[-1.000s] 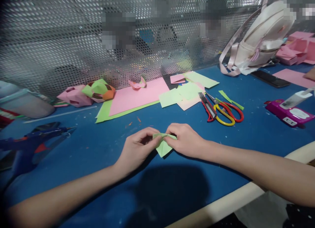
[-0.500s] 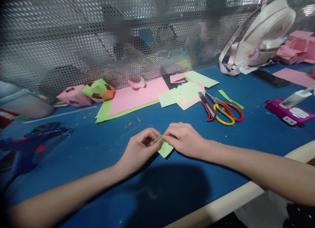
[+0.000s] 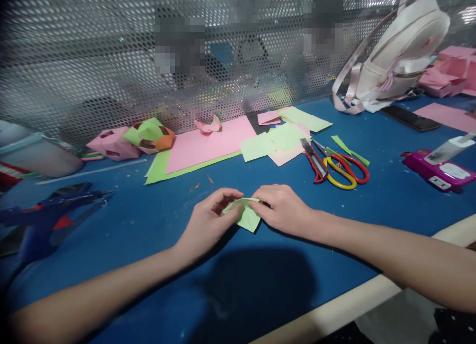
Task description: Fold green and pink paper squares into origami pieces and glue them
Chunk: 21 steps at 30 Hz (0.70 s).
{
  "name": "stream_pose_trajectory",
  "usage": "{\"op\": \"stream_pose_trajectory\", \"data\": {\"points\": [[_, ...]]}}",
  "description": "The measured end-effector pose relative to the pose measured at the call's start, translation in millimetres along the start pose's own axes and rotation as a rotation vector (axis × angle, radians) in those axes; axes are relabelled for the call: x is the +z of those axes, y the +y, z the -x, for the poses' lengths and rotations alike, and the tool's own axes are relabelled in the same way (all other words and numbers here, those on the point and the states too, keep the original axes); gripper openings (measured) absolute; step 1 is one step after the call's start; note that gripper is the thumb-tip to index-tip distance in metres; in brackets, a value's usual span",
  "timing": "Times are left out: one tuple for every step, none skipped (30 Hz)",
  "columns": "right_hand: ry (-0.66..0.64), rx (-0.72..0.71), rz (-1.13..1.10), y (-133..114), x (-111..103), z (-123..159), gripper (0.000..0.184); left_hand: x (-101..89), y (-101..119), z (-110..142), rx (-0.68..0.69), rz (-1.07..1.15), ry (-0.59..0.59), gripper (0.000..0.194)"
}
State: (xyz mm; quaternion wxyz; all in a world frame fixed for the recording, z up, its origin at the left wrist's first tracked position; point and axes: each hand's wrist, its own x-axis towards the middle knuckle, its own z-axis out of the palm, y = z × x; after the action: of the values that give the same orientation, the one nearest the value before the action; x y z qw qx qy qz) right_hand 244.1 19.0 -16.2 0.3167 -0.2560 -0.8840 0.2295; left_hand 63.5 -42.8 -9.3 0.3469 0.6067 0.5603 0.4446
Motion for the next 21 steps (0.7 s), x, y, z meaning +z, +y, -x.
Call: {"op": "stream_pose_trajectory", "data": {"points": [[-0.006, -0.025, 0.010, 0.9, 0.6, 0.5, 0.018, 0.0, 0.7, 0.0, 0.008, -0.021, -0.026, 0.009], [-0.015, -0.049, 0.018, 1.7, 1.0, 0.9, 0.018, 0.0, 1.3, -0.2, 0.012, -0.047, -0.045, 0.007], [-0.025, -0.069, 0.023, 2.3, 1.1, 1.2, 0.019, -0.1, 1.6, -0.3, 0.015, -0.074, -0.057, 0.007], [-0.037, -0.084, 0.024, 2.6, 1.0, 1.3, 0.020, -0.3, 1.7, -0.6, 0.018, -0.095, -0.060, 0.007], [-0.049, -0.092, 0.024, 2.6, 0.6, 1.3, 0.021, -0.5, 1.5, -0.8, 0.019, -0.108, -0.057, 0.007], [-0.058, -0.094, 0.024, 2.3, 0.1, 1.3, 0.021, -0.7, 1.3, -1.0, 0.016, -0.115, -0.051, 0.007], [-0.066, -0.093, 0.022, 1.7, -0.4, 1.2, 0.020, -0.9, 1.0, -1.1, 0.011, -0.117, -0.047, 0.007], [-0.076, -0.090, 0.019, 0.9, -0.8, 1.2, 0.018, -1.0, 0.7, -1.1, 0.002, -0.118, -0.045, 0.007], [-0.083, -0.085, 0.015, 0.0, -1.3, 1.2, 0.016, -1.1, 0.5, -1.0, -0.008, -0.116, -0.042, 0.007], [-0.090, -0.079, 0.011, -1.0, -1.7, 1.3, 0.016, -1.2, 0.3, -0.9, -0.019, -0.112, -0.039, 0.007], [-0.096, -0.071, 0.005, -1.9, -2.0, 1.4, 0.017, -1.4, 0.2, -0.7, -0.029, -0.107, -0.038, 0.006], [-0.102, -0.063, -0.002, -2.7, -2.4, 1.4, 0.019, -1.5, 0.3, -0.5, -0.036, -0.102, -0.037, 0.006], [-0.107, -0.054, -0.007, -3.3, -2.8, 1.4, 0.020, -1.6, 0.3, -0.4, -0.040, -0.098, -0.035, 0.006], [-0.113, -0.049, -0.011, -3.7, -3.4, 1.2, 0.021, -1.7, 0.5, -0.3, -0.042, -0.095, -0.036, 0.006], [-0.120, -0.046, -0.016, -3.9, -3.9, 1.0, 0.022, -1.8, 0.6, -0.3, -0.042, -0.093, -0.035, 0.006], [-0.126, -0.041, -0.023, -3.9, -4.6, 0.6, 0.023, -1.8, 0.8, -0.4, -0.044, -0.090, -0.033, 0.006], [-0.130, -0.035, -0.033, -3.9, -5.4, 0.2, 0.023, -1.8, 1.0, -0.5, -0.046, -0.084, -0.027, 0.006], [-0.133, -0.026, -0.050, -3.8, -6.1, -0.3, 0.024, -1.6, 1.0, -0.7, -0.051, -0.073, -0.019, 0.006], [-0.133, -0.011, -0.073, -3.6, -6.9, -0.8, 0.026, -1.3, 1.0, -0.9, -0.058, -0.060, -0.010, 0.006], [-0.132, 0.009, -0.098, -3.5, -7.6, -1.2, 0.027, -1.0, 1.0, -1.0, -0.066, -0.046, -0.001, 0.006], [-0.129, 0.031, -0.121, -3.3, -8.1, -1.6, 0.028, -0.5, 0.9, -1.1, -0.075, -0.035, 0.004, 0.007]]}}
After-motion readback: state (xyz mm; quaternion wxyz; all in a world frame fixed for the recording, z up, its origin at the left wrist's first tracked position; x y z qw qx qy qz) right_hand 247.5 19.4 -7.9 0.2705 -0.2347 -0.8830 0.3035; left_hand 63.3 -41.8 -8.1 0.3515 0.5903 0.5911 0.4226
